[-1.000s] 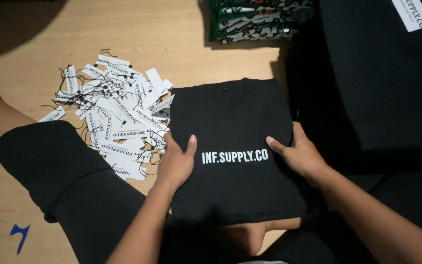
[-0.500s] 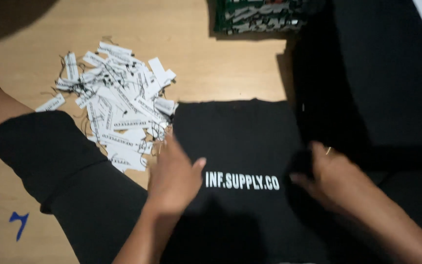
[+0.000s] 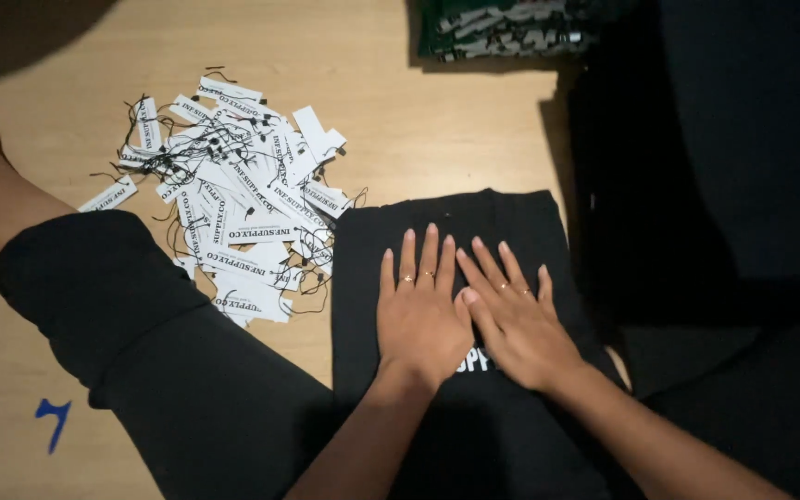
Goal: Manually attaching brand tags to the collars of folded black t-shirts while sitting on the floor.
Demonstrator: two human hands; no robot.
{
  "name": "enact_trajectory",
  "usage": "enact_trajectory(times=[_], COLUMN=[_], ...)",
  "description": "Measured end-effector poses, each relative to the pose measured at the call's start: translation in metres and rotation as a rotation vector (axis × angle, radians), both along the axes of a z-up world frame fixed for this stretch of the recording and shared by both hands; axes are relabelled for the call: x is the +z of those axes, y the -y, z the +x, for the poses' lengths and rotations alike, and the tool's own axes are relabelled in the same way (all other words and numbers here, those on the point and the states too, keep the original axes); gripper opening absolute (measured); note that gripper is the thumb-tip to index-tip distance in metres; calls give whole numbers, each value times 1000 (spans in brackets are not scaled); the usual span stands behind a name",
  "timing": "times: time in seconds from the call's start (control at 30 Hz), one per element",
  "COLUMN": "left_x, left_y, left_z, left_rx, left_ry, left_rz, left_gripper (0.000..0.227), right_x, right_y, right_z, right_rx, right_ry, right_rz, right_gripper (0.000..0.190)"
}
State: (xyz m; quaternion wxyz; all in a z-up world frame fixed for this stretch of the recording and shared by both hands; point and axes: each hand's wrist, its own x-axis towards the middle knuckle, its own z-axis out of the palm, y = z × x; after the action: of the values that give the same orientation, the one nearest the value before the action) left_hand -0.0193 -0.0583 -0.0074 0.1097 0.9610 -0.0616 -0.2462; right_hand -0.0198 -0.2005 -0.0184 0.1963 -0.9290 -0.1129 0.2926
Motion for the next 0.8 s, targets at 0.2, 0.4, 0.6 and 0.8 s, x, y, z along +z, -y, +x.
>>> enact_trajectory(times=[0.2, 0.4, 0.6, 0.8], left_x=[-27, -62, -52, -89], left_y=[-9, -36, -92, -151], left_z=[6, 17, 19, 11], left_rx=[-30, -26, 301, 687], left_ry=[214, 473, 736, 622], left_rz=[-121, -373, -585, -321], left_gripper=[63, 44, 32, 8], right_x=[-10, -52, -35, -28], right_y=[0, -24, -16, -8], right_z=[3, 30, 29, 22], right_rx=[40, 3, 20, 5], right_ry=[137, 550, 359, 288], right_rz=[-66, 118, 23, 6], right_gripper=[58, 53, 57, 57])
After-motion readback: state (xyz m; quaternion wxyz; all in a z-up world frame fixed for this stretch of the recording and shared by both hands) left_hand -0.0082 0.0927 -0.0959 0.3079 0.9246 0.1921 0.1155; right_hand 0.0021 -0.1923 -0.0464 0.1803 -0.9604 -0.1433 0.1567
